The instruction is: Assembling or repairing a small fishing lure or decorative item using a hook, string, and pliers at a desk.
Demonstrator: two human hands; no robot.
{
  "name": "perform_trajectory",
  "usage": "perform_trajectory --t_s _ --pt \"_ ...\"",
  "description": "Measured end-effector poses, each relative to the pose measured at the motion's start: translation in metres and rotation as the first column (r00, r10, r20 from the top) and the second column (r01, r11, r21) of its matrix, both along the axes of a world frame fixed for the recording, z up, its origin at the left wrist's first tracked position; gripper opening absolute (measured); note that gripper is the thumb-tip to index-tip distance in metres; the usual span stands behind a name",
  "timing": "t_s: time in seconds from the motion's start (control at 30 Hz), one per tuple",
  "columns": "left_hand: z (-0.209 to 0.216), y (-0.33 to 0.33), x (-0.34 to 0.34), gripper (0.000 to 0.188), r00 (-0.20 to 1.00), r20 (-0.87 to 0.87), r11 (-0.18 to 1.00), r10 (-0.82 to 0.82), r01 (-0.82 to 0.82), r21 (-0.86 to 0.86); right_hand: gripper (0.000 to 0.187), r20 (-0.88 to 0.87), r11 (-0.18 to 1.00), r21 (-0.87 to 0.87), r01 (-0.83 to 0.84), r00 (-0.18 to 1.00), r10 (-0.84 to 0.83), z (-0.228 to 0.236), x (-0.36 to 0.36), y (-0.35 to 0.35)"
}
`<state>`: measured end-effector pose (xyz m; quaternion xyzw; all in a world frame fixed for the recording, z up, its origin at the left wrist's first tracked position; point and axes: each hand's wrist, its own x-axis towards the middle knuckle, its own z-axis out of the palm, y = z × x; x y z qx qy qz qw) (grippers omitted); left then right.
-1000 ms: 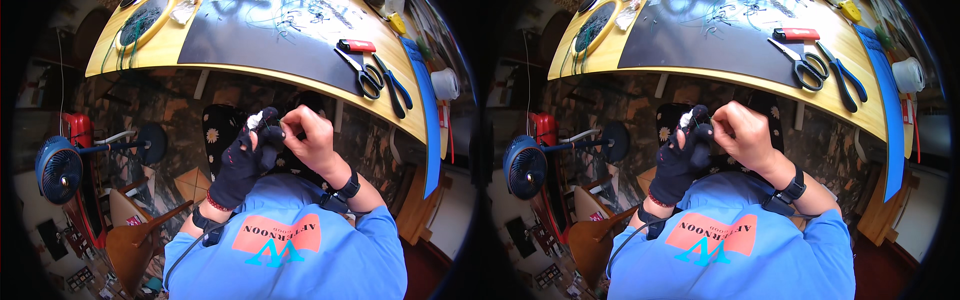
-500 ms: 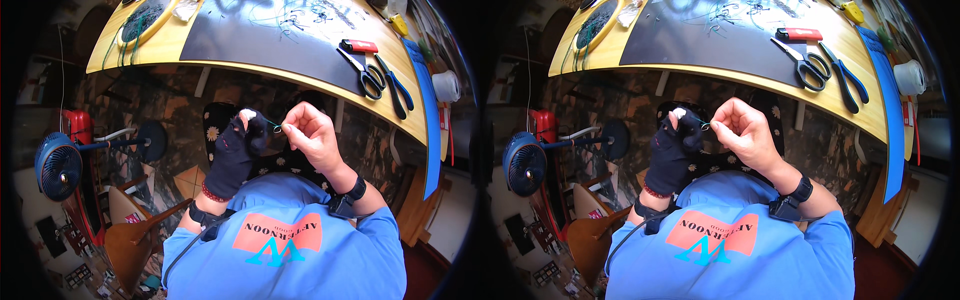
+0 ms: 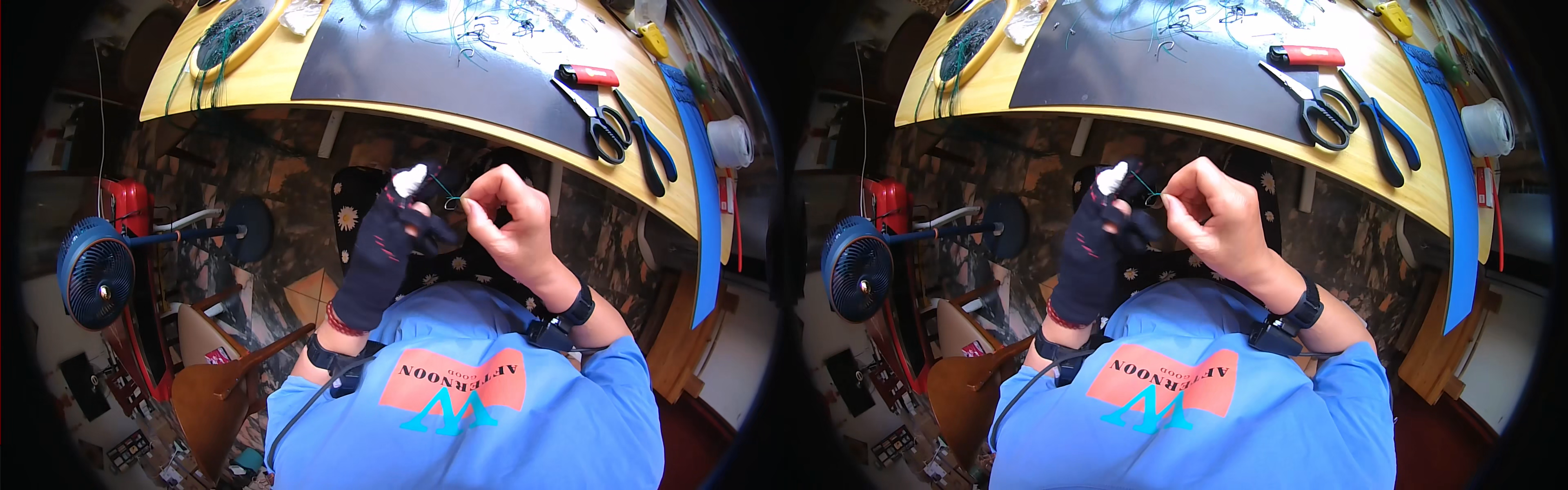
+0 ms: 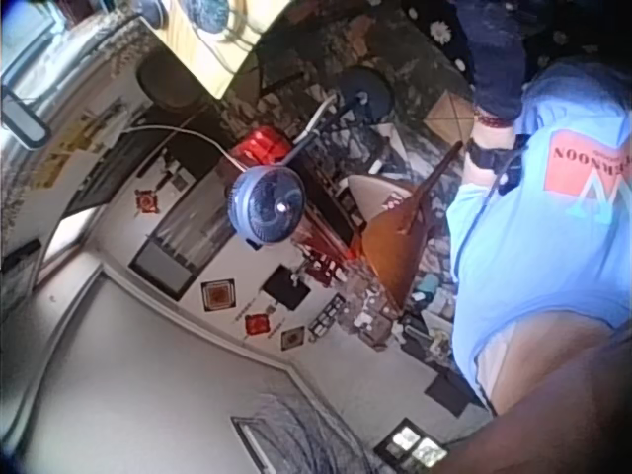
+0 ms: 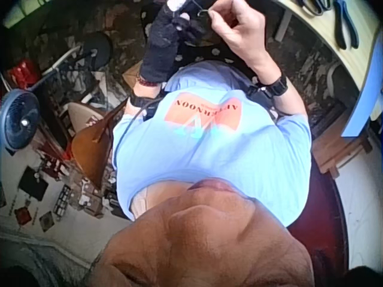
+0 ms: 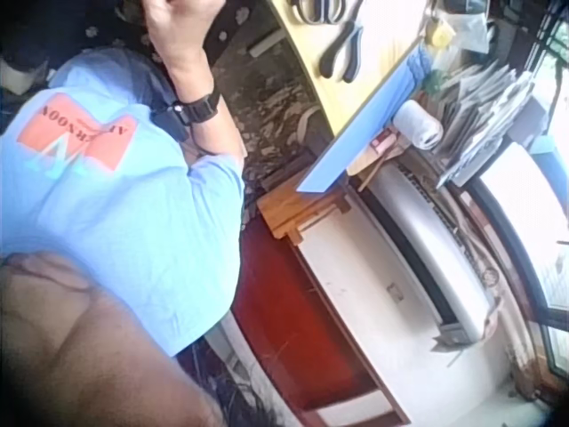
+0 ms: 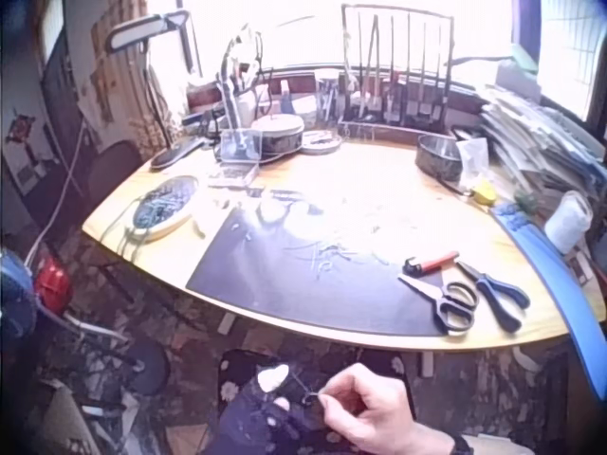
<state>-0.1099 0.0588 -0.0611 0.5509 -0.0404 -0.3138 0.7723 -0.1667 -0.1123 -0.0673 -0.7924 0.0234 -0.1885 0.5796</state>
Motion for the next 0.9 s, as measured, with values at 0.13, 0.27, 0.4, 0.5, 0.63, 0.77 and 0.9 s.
perform_trajectory --t_s 0.13,0.27,0.4,0.5,0.63,0.77,0.9 --pt "-0.027 -0.001 0.012 0.03 0.34 0.913 0.902 -0.227 -0.279 0.328 0.01 -0.199 0.854 0.519 -0.035 0.967 0.16 0.003 -0.002 -0.006" --pt "-0.026 0.008 0.013 0.01 0.942 0.282 0.966 -0.184 0.119 0.232 0.011 -0.22 0.806 0.59 -0.052 0.95 0.223 0.0 -0.005 -0.005" --pt "-0.022 0.003 -0.006 0.016 0.989 0.145 0.989 -0.034 0.012 0.15 0.012 -0.177 0.85 0.526 -0.032 0.973 0.146 -0.005 0.0 0.0" --pt "-0.018 0.002 -0.016 0.032 0.882 0.458 0.932 -0.113 -0.066 0.356 0.016 0.141 0.97 -0.235 0.065 0.989 -0.032 -0.012 0.005 -0.001" --pt "-0.024 0.005 -0.016 0.031 0.785 0.6 0.915 -0.156 -0.115 0.388 0.023 0.325 0.878 -0.468 0.095 0.943 0.071 -0.018 0.007 -0.007" --pt "-0.015 0.008 -0.009 0.037 1.0 -0.02 0.999 -0.007 0.008 0.054 0.023 0.354 0.872 -0.487 0.052 0.924 0.143 -0.012 0.008 -0.007" --pt "-0.003 0.013 0.007 0.033 0.998 -0.045 0.995 -0.037 0.033 -0.091 0.018 0.244 0.941 -0.337 -0.019 0.964 0.107 -0.008 0.003 -0.008"
